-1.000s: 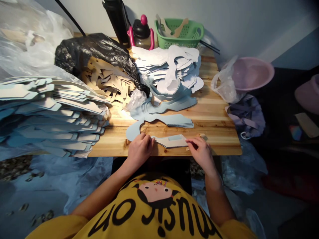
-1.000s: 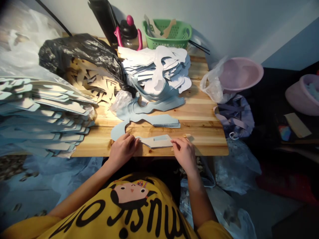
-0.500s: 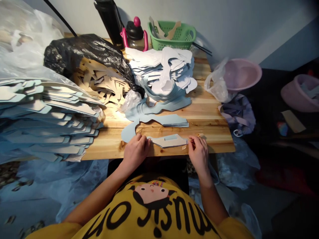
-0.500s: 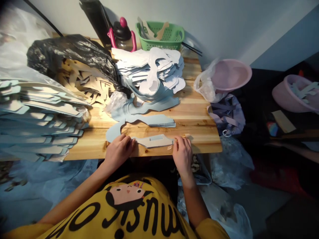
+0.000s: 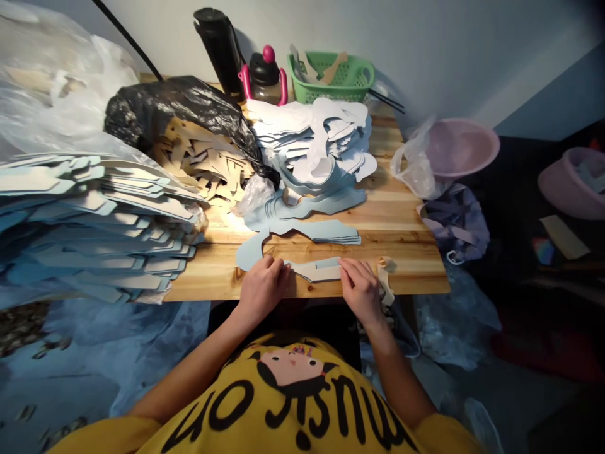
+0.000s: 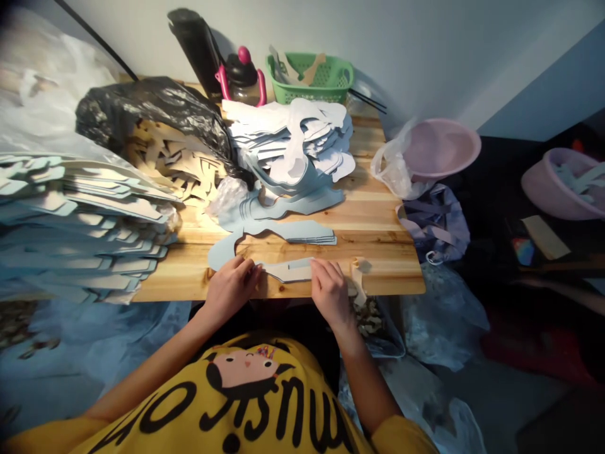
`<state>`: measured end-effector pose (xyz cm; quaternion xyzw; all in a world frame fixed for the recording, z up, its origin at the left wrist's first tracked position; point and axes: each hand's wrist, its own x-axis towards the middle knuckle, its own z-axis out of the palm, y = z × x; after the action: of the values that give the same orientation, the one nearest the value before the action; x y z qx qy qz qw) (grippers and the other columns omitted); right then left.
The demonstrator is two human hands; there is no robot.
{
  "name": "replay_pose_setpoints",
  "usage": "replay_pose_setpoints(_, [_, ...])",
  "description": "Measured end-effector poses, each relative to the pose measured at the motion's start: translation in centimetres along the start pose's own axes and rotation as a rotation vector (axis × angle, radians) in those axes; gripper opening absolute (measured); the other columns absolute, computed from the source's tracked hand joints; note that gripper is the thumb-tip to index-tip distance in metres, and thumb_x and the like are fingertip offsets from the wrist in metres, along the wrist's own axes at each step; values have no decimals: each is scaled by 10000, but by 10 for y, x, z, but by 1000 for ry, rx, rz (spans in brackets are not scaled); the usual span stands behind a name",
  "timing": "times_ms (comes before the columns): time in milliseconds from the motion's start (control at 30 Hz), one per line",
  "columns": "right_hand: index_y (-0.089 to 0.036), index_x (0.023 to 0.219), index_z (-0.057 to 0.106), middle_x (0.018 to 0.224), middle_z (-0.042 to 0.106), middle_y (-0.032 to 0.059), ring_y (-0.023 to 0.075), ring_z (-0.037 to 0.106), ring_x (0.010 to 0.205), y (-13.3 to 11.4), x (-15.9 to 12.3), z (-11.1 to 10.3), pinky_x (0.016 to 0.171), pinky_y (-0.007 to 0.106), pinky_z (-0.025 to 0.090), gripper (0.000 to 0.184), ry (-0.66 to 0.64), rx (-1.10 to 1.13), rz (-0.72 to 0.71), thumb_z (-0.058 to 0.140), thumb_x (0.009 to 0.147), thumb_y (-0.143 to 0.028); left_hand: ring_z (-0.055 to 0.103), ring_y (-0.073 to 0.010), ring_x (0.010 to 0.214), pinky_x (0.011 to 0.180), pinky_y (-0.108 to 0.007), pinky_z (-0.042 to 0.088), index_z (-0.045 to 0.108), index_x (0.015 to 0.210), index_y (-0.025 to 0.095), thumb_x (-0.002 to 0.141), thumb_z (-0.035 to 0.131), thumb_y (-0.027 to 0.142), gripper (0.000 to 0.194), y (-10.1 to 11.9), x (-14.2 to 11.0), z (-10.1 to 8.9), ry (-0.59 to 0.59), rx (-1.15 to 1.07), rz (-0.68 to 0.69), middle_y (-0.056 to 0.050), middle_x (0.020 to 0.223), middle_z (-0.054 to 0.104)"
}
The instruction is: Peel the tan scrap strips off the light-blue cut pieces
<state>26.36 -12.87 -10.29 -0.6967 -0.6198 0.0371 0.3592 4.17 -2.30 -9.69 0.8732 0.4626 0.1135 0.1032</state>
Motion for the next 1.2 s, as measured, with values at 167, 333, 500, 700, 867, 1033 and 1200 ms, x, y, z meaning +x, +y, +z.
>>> replay_pose_setpoints(167, [-223, 1172, 697, 1101, 717, 100, 243, 653, 1025, 4, 3, 11, 943, 415, 532, 336, -36, 11, -20, 437, 977, -135, 553, -181, 727, 637, -280, 368, 548, 726, 197, 988, 473, 354, 315, -1, 2, -5, -19, -43, -15, -47, 762, 564])
replay_pose_setpoints(333, [-206, 1142, 708, 1075, 705, 113, 249, 647, 1016, 2, 0, 12, 919, 408, 542, 337, -8, -42, -37, 432, 970, -116, 570, -179, 736, 659, -278, 385, 525, 716, 198, 969, 519, 339, 290, -5, 4, -8, -22, -115, -36, -39, 760, 584])
replay_pose_setpoints(500, [-227, 1140, 712, 1034, 687, 113, 245, 641, 978, -13, 0, 20, 899, 401, 542, 313, 28, -25, -50, 461, 972, -144, 585, -198, 768, 674, -290, 390, 532, 740, 195, 954, 544, 322, 250, -5, 5, -6, -36, -106, -56, -53, 793, 607])
replay_pose_setpoints(700, [-248, 1239, 687, 1145, 670, 109, 241, 602, 964, -28, -2, 33, 877, 382, 524, 336, -137, -5, -168, 532, 953, -163, 582, -206, 760, 676, -297, 402, 537, 755, 194, 965, 512, 302, 238, -3, 3, -5, -17, -48, -50, -60, 792, 587])
replay_pose_setpoints(867, [-209, 1217, 704, 1147, 653, 124, 242, 565, 958, -31, -2, 35, 835, 371, 517, 323, -145, -80, -194, 540, 945, -148, 580, -210, 803, 717, -302, 454, 565, 874, 175, 950, 495, 224, 114, -11, -1, 2, 110, -27, -32, -65, 837, 578])
replay_pose_setpoints(1033, [-183, 1197, 705, 1151, 650, 121, 261, 533, 1042, -35, 7, 38, 937, 414, 476, 293, -122, -78, -206, 540, 954, -170, 584, -208, 943, 838, -325, 500, 590, 1013, 173, 972, 473, 216, 132, -21, -11, 8, 238, -118, 91, -90, 1015, 613])
replay_pose_setpoints(1200, [-175, 1210, 674, 1157, 643, 120, 271, 525, 1098, -44, 23, 44, 964, 410, 458, 293, -212, -23, -172, 596, 936, -244, 568, -248, 1004, 871, -387, 510, 592, 1111, 171, 924, 609, 332, 247, -25, -14, 5, 175, -161, 164, -120, 1115, 608])
